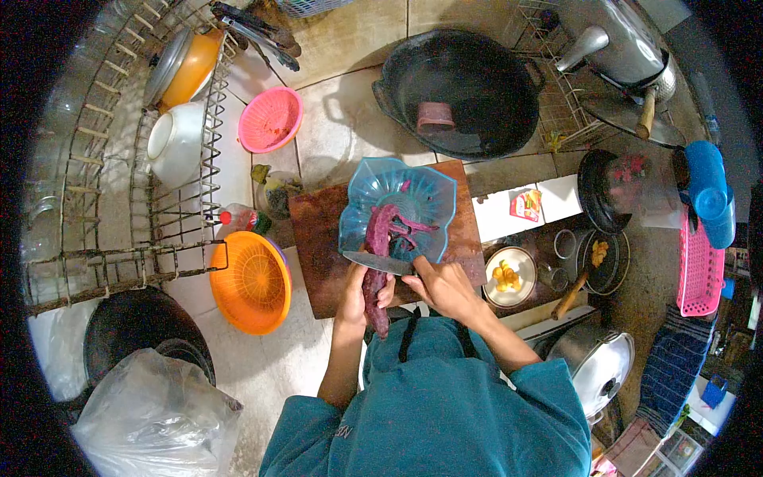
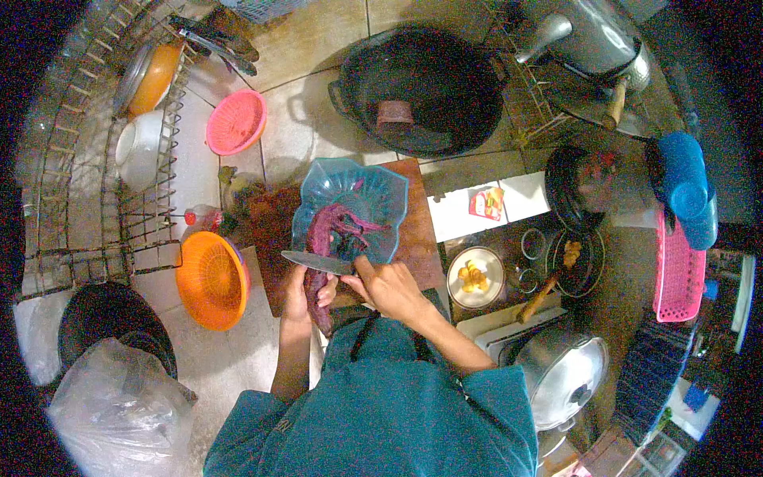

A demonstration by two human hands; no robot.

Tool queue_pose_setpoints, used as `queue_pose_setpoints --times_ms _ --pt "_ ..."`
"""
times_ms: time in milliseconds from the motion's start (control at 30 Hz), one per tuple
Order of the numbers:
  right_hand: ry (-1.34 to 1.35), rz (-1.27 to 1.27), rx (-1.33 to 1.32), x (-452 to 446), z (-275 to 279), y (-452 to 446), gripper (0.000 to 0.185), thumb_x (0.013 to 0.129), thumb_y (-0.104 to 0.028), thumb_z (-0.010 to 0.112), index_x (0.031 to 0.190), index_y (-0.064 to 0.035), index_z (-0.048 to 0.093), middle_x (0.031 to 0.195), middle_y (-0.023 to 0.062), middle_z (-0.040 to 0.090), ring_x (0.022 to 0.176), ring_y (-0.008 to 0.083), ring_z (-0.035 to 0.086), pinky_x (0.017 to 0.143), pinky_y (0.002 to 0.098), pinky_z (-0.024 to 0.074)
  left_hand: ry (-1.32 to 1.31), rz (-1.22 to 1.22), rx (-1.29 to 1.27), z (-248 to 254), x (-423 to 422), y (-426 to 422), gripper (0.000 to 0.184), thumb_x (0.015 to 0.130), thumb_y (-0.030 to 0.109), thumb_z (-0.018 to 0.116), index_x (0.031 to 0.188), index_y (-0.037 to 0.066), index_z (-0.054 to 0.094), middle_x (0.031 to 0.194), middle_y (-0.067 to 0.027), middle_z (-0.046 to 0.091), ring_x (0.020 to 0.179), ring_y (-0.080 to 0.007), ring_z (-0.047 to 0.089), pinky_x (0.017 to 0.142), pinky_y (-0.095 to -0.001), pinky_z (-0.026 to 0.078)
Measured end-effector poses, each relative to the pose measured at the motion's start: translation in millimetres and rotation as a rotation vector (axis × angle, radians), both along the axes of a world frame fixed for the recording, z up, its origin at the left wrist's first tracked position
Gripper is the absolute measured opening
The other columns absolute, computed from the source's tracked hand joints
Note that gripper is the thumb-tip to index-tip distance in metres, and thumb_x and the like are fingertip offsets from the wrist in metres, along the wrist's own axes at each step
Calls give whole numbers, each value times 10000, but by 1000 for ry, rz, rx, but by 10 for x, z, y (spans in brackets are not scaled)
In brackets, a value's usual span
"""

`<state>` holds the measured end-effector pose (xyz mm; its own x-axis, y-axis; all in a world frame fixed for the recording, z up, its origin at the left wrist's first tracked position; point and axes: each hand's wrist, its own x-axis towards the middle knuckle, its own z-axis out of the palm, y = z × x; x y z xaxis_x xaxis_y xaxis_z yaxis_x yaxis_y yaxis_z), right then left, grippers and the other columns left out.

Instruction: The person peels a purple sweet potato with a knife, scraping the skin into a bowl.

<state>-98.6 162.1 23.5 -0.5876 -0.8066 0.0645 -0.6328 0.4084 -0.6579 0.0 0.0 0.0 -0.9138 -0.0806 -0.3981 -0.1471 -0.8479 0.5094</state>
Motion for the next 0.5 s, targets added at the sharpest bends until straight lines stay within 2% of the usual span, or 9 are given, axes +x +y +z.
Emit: queue_pose_setpoints --times_ms 67,167,267,500 --pt "0 -11 52 -2 -55 13 325 899 -327 586 860 -23 478 520 209 519 491 414 549 426 476 399 -4 10 14 43 -25 19 407 972 410 421 1211 81 426 823 -66 515 478 -101 466 380 -219 389" --pt "127 -96 71 3 -130 59 342 886 -358 597 830 -34 505 479 161 518 441 373 563 384 453 430 38 -31 118 98 -18 38 383 978 413 404 1146 71 442 825 -73 515 471 -99 453 379 -213 384" --pt "138 -142 50 -41 -114 79 344 884 -362 598 828 -38 497 488 163 523 443 371 562 382 449 429 68 -43 101 -4 -6 31 383 981 420 389 1132 72 445 828 -82 519 469 -96 451 379 -209 379" --pt "100 6 -4 40 -6 26 344 888 -360 592 818 -40 487 528 164 549 474 357 578 427 438 456 -25 -51 47 -9 1 44 422 966 461 397 1066 60 481 801 -68 524 496 -101 473 397 -230 396"
